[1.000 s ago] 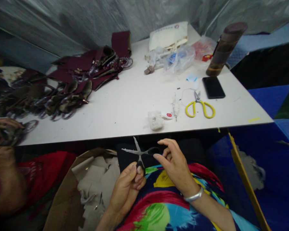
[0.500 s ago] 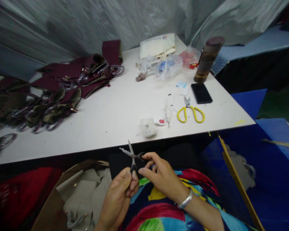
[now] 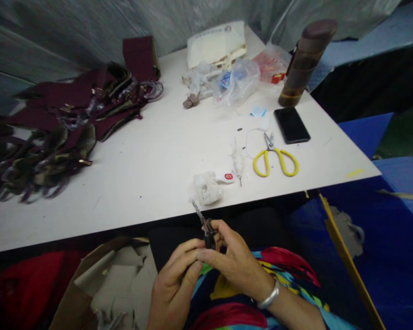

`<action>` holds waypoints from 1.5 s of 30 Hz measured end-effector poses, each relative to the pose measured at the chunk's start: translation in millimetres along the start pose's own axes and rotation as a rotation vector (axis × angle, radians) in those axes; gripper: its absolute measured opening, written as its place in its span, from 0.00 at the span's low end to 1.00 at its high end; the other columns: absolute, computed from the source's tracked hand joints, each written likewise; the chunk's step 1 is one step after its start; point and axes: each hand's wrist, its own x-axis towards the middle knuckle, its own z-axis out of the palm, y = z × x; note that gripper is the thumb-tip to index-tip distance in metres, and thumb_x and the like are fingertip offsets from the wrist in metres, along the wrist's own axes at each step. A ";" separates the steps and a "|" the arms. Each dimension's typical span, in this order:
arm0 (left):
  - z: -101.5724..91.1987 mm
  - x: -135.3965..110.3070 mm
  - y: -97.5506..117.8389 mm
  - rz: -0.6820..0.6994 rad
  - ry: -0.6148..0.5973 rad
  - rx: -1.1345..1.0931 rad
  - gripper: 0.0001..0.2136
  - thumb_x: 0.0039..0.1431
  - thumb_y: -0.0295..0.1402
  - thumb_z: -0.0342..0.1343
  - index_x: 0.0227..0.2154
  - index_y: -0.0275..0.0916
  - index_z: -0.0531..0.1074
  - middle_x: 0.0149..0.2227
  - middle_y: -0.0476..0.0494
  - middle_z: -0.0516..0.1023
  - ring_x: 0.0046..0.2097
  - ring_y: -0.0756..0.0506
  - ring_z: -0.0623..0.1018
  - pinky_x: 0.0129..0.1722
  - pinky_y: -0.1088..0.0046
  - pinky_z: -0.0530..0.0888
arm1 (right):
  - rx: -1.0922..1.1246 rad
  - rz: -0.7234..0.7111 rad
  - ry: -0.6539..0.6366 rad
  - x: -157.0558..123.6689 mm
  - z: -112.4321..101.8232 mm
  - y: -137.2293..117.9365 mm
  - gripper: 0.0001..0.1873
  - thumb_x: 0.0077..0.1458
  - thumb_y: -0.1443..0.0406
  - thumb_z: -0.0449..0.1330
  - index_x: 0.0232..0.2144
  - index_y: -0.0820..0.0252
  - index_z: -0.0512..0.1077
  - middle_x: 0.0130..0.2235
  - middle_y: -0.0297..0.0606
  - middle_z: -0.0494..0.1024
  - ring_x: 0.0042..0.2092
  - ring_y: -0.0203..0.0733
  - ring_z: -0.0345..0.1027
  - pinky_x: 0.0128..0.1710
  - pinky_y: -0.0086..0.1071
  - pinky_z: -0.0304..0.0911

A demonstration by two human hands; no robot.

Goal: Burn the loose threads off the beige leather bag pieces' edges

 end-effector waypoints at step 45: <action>-20.1 178.8 -36.8 0.746 -0.107 0.586 0.55 0.44 0.44 0.76 0.71 0.43 0.50 0.68 0.29 0.66 0.68 0.27 0.66 0.67 0.38 0.64 | -1.729 -0.348 -0.319 49.1 -130.4 -128.8 0.11 0.57 0.55 0.66 0.33 0.55 0.73 0.27 0.36 0.75 0.28 0.49 0.71 0.31 0.36 0.48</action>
